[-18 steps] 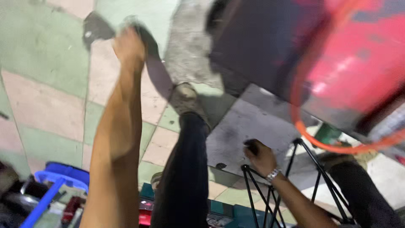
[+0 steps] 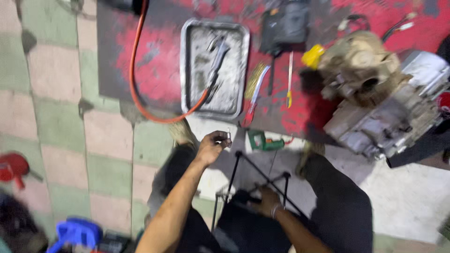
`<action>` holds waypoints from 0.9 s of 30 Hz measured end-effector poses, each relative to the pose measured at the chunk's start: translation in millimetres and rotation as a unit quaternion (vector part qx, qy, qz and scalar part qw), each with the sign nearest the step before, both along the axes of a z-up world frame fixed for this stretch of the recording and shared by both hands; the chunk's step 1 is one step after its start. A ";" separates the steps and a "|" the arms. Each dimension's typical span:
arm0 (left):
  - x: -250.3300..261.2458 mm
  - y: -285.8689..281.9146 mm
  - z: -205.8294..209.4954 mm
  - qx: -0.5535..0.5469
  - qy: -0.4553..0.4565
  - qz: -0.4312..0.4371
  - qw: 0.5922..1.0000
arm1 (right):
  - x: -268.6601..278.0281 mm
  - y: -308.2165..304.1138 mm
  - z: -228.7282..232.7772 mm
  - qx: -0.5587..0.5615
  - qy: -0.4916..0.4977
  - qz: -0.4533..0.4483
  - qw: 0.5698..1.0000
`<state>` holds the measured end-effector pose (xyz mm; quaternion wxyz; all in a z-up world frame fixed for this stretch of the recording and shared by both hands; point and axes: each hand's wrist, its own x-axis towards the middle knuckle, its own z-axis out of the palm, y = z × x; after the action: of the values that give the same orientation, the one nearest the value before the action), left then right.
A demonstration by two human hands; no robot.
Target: The person selects a drill bit from a tool cart and attaches it to a green electric drill. They then use the drill to remove bolts from a motorcycle engine block placed on a workbench.
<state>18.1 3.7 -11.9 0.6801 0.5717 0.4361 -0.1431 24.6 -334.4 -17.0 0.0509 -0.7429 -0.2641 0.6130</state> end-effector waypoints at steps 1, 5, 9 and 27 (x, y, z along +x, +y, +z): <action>21.3 6.4 -15.3 0.048 -0.036 -0.024 0.998 | 11.1 10.4 -12.0 0.026 0.032 -0.006 0.999; 44.6 18.5 -51.5 0.054 -0.025 -0.025 0.998 | -16.4 33.0 -11.6 0.047 0.135 0.029 0.989; 100.9 59.4 -48.8 0.075 -0.079 -0.085 0.990 | -16.2 77.1 -46.9 0.191 0.117 -0.006 0.975; 80.4 90.6 44.3 0.457 -0.075 -0.085 0.882 | 62.1 77.0 -246.5 -0.105 -0.263 -0.114 0.952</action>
<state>98.4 94.3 32.4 0.3596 0.8628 0.3506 0.0577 86.6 -257.4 -263.5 -0.0288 -0.9040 -0.1160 0.4105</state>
